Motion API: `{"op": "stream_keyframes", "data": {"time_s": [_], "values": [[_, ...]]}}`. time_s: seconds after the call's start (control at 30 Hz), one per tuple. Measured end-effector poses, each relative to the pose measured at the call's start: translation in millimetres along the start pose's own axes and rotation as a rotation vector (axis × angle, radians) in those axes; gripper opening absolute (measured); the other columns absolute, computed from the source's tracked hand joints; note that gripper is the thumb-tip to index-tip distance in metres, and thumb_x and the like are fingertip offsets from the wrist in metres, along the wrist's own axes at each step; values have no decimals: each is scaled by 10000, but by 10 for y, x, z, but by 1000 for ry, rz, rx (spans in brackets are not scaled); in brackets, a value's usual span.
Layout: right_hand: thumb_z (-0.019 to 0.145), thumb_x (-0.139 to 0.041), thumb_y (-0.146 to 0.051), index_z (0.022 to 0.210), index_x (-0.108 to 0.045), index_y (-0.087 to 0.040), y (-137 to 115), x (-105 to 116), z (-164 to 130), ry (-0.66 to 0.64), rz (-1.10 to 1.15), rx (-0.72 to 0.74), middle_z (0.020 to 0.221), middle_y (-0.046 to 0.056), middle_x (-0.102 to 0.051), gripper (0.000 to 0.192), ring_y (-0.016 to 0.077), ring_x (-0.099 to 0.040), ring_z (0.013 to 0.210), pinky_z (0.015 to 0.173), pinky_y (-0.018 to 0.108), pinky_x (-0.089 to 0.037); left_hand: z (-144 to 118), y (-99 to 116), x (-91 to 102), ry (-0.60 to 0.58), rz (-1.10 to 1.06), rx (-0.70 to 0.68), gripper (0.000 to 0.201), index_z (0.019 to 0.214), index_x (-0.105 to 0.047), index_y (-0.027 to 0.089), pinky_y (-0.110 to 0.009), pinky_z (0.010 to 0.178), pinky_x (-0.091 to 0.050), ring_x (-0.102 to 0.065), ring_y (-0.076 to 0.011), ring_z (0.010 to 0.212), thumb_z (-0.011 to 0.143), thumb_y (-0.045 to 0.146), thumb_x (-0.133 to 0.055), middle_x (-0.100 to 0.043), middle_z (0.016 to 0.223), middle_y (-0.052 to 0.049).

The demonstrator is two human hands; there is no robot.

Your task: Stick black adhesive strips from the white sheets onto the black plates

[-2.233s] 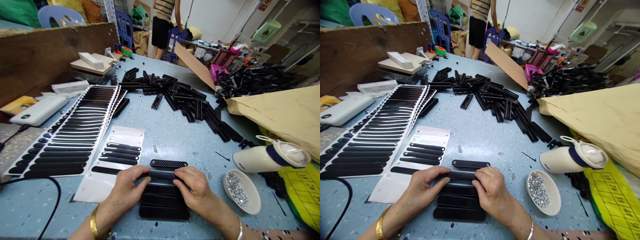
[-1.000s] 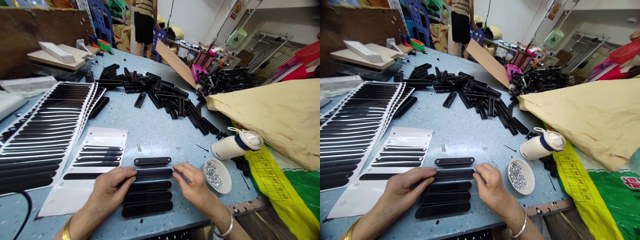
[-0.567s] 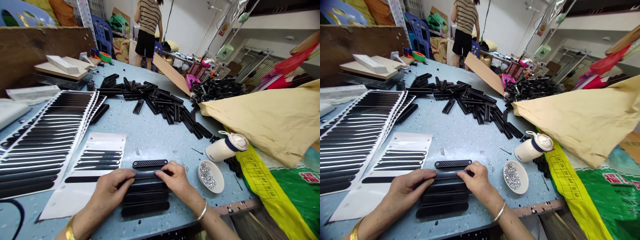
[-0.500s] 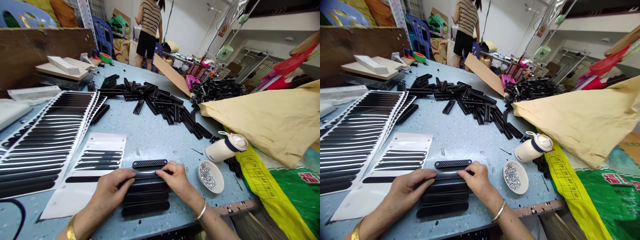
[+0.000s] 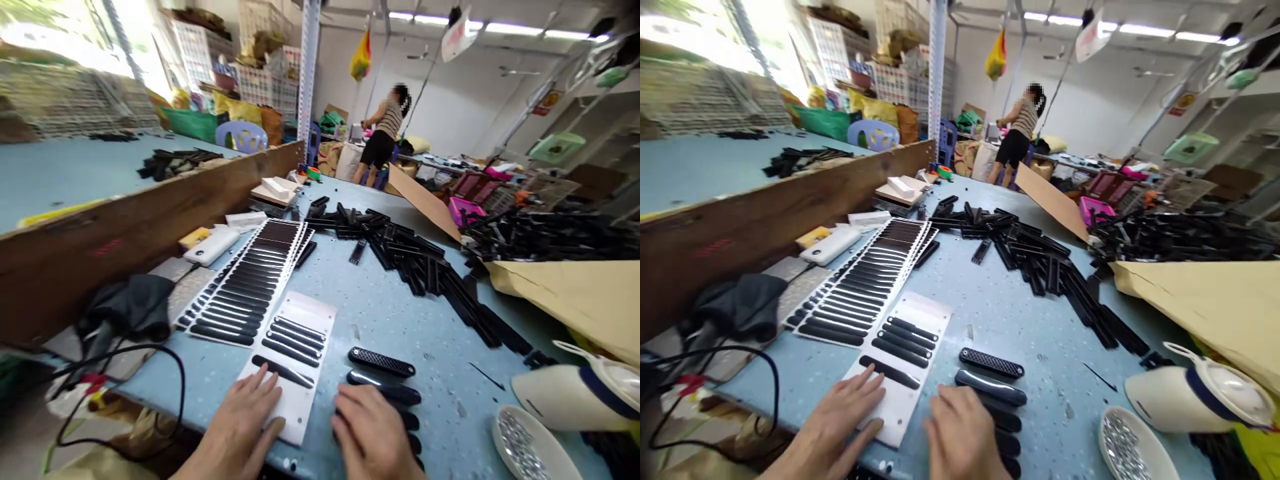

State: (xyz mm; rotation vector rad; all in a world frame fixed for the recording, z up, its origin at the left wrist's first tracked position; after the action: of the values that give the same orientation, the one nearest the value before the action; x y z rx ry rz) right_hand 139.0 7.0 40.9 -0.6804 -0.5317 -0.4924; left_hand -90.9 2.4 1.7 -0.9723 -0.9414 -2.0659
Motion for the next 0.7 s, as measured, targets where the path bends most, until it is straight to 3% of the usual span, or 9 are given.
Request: {"op": "stream_keyframes", "data": {"time_s": [0.07,0.17,0.27,0.3,0.37,0.47,0.57,0.7], "values": [[850,-533,-144,1119,-639,-132,-258,-361,35,-88,16,38,1043,171,-701,290,310,-665,941,815,451,-564,-267,63,127,27,-80,50,337,1196,-632,249,-433,986,-524,-630,-305,1174,862,253,-586,-720,1187,-94],[861,-588,-294,1201,-604,-105,-474,-757,-16,-237,-39,-56,1169,209,-668,389,391,-597,1125,917,557,-506,-508,146,434,100,-226,145,292,1133,-662,251,-292,880,-578,-729,-227,974,848,220,-607,-770,1035,-64],[791,-689,-466,1164,-629,-136,-568,-930,-154,-367,-45,-76,1253,213,-635,502,431,-533,1218,955,592,-463,-662,26,694,172,-266,455,105,867,-715,229,-198,625,-585,-725,-174,656,793,299,-691,-763,755,-17],[777,-707,-463,1142,-639,-145,-584,-942,-202,-383,-37,-76,1276,212,-623,489,433,-517,1239,958,592,-456,-712,-37,725,176,-286,582,131,784,-711,219,-196,561,-566,-696,-168,582,761,348,-720,-739,673,-6],[780,-714,-397,1126,-645,-152,-607,-917,-285,-361,-18,-66,1299,208,-612,429,429,-509,1254,947,586,-456,-793,-128,666,103,-459,804,240,713,-711,199,-209,499,-534,-657,-169,520,705,435,-753,-713,595,-4],[779,-701,-360,1148,-641,-160,-634,-837,-368,-305,34,-32,1282,197,-628,423,424,-530,1234,920,579,-469,-805,-61,408,-89,-1007,994,346,850,-752,151,-232,537,-517,-681,-197,634,726,474,-739,-758,730,-56],[795,-681,-382,1151,-651,-178,-618,-781,-392,-270,88,-43,1246,180,-652,411,408,-550,1216,929,590,-467,-678,125,272,-55,-1388,1014,358,933,-761,127,-248,641,-498,-664,-195,720,738,428,-756,-760,811,-76],[845,-635,-294,1097,-693,-227,-529,-777,-297,-176,125,-135,1103,135,-719,267,350,-626,1122,913,565,-494,-481,259,257,2,-1517,1002,297,929,-777,145,-243,654,-461,-622,-165,670,736,370,-769,-748,761,-50]]}}
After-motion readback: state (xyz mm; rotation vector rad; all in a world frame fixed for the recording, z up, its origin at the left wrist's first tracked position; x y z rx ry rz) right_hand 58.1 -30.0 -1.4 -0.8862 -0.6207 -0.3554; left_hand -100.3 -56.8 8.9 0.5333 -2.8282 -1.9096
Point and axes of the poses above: each hand's wrist, its own z-axis towards the middle knuckle, its own x-axis out of the back of the hand, y = z × x, the point moved 3 cm from there along z, towards the middle knuckle
